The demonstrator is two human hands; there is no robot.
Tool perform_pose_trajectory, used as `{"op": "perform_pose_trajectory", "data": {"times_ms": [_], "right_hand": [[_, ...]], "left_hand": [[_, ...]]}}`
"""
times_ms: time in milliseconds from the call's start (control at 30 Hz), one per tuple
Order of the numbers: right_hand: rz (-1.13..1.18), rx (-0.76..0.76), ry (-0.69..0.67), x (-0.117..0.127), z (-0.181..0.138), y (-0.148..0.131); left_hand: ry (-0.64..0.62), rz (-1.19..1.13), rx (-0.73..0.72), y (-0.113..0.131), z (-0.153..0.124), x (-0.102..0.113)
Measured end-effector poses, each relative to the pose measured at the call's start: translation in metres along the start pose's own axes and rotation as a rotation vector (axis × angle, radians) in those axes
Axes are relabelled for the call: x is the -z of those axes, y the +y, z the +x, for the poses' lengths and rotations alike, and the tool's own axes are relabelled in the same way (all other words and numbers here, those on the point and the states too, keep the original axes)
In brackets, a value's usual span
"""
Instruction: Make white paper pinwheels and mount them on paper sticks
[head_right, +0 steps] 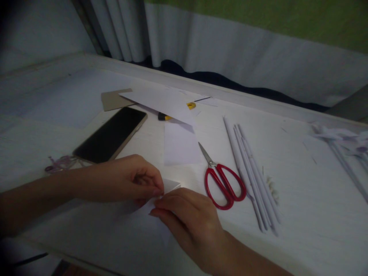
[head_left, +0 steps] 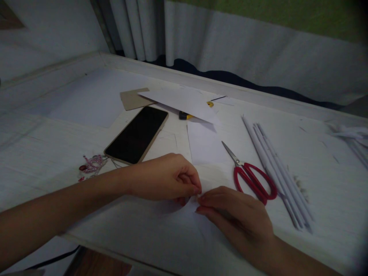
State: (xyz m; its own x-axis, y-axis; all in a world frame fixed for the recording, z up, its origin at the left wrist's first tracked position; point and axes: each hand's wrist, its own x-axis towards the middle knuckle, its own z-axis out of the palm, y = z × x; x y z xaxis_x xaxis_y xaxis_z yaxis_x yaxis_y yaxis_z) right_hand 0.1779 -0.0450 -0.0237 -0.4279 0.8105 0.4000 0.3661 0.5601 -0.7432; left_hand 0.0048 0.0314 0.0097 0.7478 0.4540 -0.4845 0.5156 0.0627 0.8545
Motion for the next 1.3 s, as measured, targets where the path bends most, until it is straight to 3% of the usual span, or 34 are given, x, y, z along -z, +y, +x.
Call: {"op": "perform_pose_trajectory", "data": {"times_ms": [600, 933, 1067, 1233, 1300], "right_hand": [[0.001, -0.025, 0.020, 0.000, 0.003, 0.002], [-0.047, -0.077, 0.123, 0.010, 0.003, -0.002], [-0.201, -0.098, 0.024, 0.020, 0.005, -0.001], [-0.330, 0.026, -0.229, 0.019, 0.003, -0.002], [-0.407, 0.103, -0.272, 0.017, 0.001, -0.002]], "left_hand": [[0.025, 0.143, -0.116, 0.005, -0.003, 0.000], [-0.070, 0.204, -0.162, 0.002, -0.003, 0.004], [-0.122, 0.179, -0.171, 0.002, -0.003, 0.007], [-0.165, 0.083, -0.139, 0.002, -0.006, 0.011], [-0.186, 0.067, -0.093, 0.003, -0.007, 0.012]]}}
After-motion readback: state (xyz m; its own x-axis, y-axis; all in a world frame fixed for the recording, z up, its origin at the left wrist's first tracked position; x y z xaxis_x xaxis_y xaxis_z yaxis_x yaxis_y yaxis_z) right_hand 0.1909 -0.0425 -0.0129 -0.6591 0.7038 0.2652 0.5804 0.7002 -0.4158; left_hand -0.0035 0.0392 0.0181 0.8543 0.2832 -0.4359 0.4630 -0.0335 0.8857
